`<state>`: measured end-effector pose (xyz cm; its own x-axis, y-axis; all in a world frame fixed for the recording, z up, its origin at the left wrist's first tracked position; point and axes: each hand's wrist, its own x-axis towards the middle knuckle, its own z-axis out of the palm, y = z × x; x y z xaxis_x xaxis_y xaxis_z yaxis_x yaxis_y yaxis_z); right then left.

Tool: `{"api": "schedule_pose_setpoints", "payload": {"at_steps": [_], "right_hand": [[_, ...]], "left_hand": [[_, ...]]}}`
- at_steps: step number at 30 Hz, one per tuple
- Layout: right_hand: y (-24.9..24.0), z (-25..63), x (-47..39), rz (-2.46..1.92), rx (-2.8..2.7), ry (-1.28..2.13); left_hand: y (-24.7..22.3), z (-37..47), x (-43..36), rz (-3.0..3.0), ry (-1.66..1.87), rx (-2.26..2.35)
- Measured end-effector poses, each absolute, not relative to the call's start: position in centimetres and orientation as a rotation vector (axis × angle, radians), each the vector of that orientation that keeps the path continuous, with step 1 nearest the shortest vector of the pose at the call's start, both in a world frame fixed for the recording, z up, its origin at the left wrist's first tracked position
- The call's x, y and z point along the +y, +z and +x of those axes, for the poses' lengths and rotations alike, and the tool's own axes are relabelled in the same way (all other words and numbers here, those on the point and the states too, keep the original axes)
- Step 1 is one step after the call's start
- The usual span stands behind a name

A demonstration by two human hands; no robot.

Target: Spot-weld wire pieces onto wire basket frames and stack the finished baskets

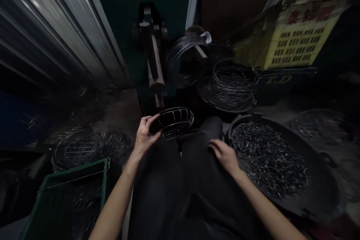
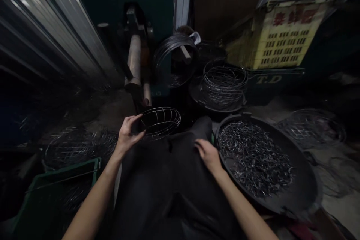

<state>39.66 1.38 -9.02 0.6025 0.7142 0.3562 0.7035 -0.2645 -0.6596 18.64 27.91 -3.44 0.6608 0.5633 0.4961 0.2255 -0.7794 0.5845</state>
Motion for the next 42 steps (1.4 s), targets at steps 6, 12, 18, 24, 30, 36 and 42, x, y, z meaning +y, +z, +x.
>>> {"api": "schedule_pose_setpoints", "payload": {"at_steps": [6, 12, 18, 24, 30, 36, 42], "right_hand": [[-6.2, 37.3, 5.6, -1.838, -1.202, 0.167], [0.5, 36.2, 13.1, -1.717, -1.745, -0.009], [-0.6, 36.6, 15.6, -1.683, -2.237, -0.63], [-0.1, 37.4, 16.4, -1.434, -2.268, -0.906], [0.2, 37.8, 16.9, -1.345, -2.262, -0.965], [-0.3, 38.1, 17.5, -1.306, -2.257, -0.982], [-0.5, 38.2, 18.0, -1.272, -2.247, -1.019]], "left_hand": [[-3.6, 18.1, 28.4, 2.404, 0.911, 0.629], [-3.3, 19.1, 27.9, 2.472, 0.789, 0.543], [-3.0, 18.5, 27.7, 2.442, 0.818, 0.523], [-2.8, 18.2, 28.2, 2.38, 0.867, 0.508], [-2.8, 18.4, 28.9, 2.368, 0.95, 0.477], [-3.4, 18.5, 29.3, 2.364, 0.961, 0.49], [-3.8, 18.5, 29.6, 2.36, 0.99, 0.517]]}}
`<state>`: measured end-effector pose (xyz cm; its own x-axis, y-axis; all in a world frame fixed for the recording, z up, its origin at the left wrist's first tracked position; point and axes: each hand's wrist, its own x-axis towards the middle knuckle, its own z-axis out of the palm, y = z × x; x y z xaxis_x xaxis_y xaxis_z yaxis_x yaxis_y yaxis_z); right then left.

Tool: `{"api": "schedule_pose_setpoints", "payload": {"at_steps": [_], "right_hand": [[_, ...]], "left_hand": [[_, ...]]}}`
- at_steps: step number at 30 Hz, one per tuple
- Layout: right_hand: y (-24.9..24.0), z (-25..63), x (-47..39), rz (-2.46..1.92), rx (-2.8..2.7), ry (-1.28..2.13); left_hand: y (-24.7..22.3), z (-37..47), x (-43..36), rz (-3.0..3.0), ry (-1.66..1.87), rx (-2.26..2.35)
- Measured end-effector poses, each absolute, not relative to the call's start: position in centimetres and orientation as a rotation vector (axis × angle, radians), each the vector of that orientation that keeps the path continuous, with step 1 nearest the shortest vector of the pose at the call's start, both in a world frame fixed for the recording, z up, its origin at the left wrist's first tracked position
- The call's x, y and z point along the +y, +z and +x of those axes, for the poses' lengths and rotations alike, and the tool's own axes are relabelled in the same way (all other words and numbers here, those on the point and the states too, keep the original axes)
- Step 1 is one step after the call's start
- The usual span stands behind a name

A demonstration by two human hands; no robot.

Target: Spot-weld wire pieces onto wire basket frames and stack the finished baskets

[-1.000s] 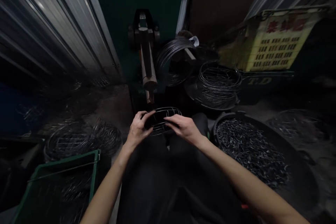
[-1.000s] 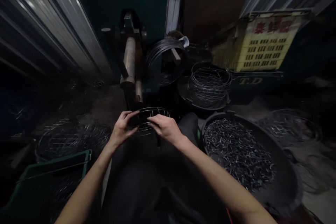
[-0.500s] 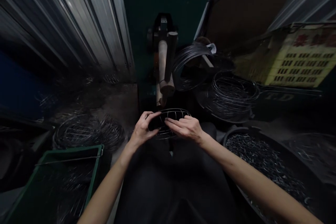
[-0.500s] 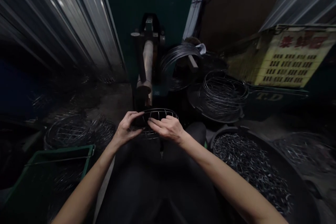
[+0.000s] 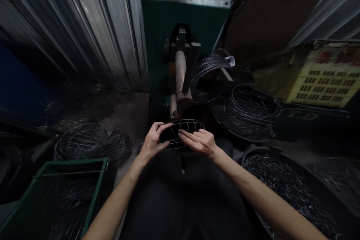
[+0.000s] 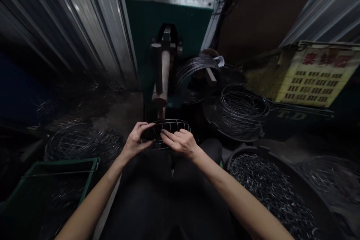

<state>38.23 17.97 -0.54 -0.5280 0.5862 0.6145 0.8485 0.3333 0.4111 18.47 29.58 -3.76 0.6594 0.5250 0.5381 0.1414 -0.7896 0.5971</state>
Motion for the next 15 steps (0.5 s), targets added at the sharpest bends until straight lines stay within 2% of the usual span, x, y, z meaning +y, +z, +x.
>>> {"api": "schedule_pose_setpoints", "payload": {"at_steps": [15], "right_hand": [[-1.9, 38.5, 20.3, -1.371, -2.234, -1.11]], "left_hand": [[-4.0, 19.0, 32.0, 2.469, 0.971, 0.547]]}}
